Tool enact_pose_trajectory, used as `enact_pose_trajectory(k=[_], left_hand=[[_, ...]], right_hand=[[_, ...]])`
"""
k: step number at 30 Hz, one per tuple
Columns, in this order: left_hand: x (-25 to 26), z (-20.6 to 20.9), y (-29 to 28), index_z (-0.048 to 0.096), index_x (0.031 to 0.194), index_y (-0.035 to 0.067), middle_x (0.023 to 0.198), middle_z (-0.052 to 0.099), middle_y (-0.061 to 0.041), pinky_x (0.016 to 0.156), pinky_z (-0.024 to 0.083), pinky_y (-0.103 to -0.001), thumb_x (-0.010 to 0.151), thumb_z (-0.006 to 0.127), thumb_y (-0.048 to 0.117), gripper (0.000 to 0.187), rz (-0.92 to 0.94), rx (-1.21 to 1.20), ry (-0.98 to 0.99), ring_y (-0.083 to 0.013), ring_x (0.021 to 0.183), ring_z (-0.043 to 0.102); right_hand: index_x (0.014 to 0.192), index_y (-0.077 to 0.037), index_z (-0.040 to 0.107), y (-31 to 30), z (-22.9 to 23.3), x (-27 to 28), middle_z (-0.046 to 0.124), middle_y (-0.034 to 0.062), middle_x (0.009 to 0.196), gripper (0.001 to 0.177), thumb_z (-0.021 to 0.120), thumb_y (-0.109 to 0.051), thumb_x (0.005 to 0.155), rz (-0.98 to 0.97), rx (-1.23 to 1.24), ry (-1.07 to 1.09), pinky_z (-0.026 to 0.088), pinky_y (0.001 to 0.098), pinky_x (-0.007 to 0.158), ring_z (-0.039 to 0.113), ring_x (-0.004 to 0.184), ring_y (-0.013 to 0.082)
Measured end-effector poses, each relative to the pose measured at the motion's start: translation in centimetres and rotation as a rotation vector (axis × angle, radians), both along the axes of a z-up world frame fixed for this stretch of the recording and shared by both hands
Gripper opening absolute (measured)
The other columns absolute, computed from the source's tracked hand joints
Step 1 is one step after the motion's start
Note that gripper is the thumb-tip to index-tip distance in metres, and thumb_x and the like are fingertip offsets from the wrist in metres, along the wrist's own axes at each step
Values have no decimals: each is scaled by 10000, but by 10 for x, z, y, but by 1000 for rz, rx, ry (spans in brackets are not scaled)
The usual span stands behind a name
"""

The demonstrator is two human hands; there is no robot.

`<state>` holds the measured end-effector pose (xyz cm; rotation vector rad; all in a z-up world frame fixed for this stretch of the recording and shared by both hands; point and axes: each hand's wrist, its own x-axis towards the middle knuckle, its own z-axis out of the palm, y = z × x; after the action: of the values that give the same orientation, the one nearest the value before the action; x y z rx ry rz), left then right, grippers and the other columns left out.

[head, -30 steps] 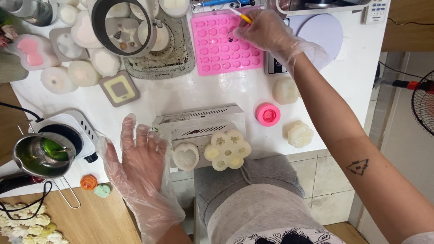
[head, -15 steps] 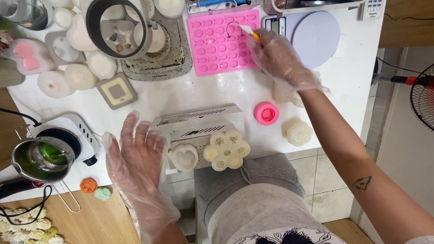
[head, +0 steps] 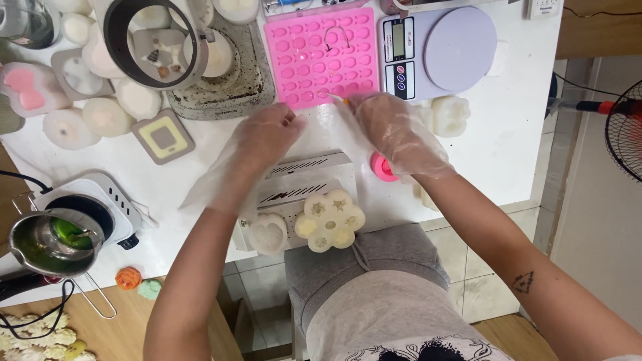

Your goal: Melting green wax in a pot on a hot plate and pouring it into small flower-shaped silicone molds.

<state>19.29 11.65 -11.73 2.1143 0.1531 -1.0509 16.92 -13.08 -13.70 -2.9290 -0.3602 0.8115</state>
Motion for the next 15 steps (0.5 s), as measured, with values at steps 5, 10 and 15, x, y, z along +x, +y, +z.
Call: enact_pose_trajectory(k=[5,10,15], left_hand=[[4,-89,-25,723,934,100,937,735,-131,843,541,-437,899,718,354,257,-92,118,-213,-302,871,700],[-2,-140,-29,696,834,78,861,720,-144,760,536,-440,817,767,265,200,-49,133,-390,-301,802,675],[-14,-199,-25,621,767,-22,760,613,-81,627,501,-349,881,731,25,165,1144,-1097,279,-181,710,581]], right_hand=[[1306,-118,597,1,-21,2,680,93,832,311,509,-124,1008,389,-245,-104,568,360,542,679,662,214],[1300,-86,561,12,1,13,649,115,761,295,471,-202,1043,170,-135,29,566,370,504,667,620,227],[1137,-76,632,22,20,35,638,116,738,443,380,-438,1172,5,-93,180,570,372,590,651,660,221]])
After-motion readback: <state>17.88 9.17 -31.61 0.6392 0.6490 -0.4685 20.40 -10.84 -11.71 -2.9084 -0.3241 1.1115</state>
